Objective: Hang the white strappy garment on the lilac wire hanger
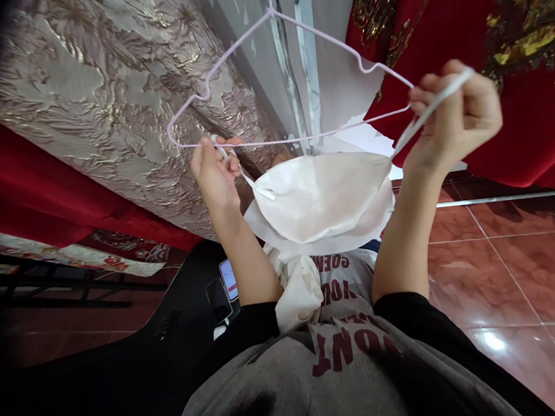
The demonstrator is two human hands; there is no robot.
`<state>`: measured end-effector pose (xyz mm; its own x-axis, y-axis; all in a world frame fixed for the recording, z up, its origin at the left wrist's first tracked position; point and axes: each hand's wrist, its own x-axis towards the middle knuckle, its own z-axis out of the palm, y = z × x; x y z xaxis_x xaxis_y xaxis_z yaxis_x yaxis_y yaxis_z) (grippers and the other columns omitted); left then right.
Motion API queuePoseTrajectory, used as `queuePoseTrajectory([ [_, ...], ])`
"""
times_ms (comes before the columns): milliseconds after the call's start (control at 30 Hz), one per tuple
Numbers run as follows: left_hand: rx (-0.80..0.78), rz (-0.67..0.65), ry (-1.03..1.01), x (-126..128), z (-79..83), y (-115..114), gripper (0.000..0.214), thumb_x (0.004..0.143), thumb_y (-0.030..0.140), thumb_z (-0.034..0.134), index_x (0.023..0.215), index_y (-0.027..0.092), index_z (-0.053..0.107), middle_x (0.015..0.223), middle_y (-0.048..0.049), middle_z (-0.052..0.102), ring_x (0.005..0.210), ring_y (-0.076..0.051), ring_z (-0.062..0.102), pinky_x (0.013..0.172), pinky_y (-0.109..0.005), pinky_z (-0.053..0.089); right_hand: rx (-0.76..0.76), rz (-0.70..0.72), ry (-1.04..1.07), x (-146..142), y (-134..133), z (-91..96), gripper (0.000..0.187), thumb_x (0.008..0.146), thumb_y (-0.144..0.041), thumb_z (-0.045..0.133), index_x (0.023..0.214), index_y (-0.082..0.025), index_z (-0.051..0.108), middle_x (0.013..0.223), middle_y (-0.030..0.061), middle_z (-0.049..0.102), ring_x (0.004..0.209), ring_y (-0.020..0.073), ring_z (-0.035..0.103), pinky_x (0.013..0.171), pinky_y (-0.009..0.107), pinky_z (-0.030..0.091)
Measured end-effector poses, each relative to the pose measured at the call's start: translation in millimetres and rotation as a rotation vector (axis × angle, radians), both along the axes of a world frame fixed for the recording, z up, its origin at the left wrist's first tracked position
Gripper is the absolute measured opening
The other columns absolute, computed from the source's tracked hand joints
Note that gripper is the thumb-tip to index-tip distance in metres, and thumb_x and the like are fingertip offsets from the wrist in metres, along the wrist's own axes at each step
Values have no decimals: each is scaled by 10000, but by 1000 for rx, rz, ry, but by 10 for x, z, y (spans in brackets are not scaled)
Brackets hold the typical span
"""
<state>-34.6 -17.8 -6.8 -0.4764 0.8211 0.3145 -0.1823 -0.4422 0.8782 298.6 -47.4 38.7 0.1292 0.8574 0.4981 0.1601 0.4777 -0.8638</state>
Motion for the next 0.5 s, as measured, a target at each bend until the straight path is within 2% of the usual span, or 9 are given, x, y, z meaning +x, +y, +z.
queuePoseTrajectory([
  [133, 5, -12, 15, 33, 17, -27, 420, 987, 644, 659, 811, 263, 660, 955, -113, 761, 556, -187, 508, 527, -360, 358, -3, 45, -78, -533, -10, -7, 350, 803, -316, 830, 1150, -301, 784, 1085, 57, 784, 1034, 282, 757, 839, 430, 637],
  [233, 63, -45, 30, -19, 27, -75, 322, 988, 557, 701, 859, 262, 684, 966, -92, 782, 585, -186, 531, 515, -341, 331, 27, 69, -165, -796, 74, -90, 226, 782, -245, 829, 1003, -285, 808, 1033, 28, 806, 1043, 270, 753, 965, 461, 608],
  [333, 159, 3, -2, -183, 17, -149, 66, 997, 336, 712, 998, 273, 733, 1097, -38, 804, 762, -206, 662, 533, -314, 319, 67, 65, -222, -810, 116, -147, 142, 790, -182, 791, 884, -287, 808, 993, 5, 818, 1033, 252, 752, 1047, 468, 568],
  [433, 275, 171, 16, -388, -17, -202, 148, 1026, 196, 646, 1027, 275, 771, 1154, 14, 799, 987, -239, 713, 573, -306, 324, 81, 41, -217, -727, 91, -125, 170, 799, -151, 770, 862, -307, 803, 980, 5, 814, 1010, 238, 743, 1025, 450, 570],
  [500, 360, 297, 67, -480, -26, -195, 170, 1021, 158, 671, 991, 281, 785, 1113, 31, 798, 1059, -254, 711, 651, -333, 413, 77, 40, -221, -688, 61, -93, 178, 805, -149, 765, 861, -315, 798, 986, 7, 808, 1006, 233, 735, 1021, 445, 567],
])
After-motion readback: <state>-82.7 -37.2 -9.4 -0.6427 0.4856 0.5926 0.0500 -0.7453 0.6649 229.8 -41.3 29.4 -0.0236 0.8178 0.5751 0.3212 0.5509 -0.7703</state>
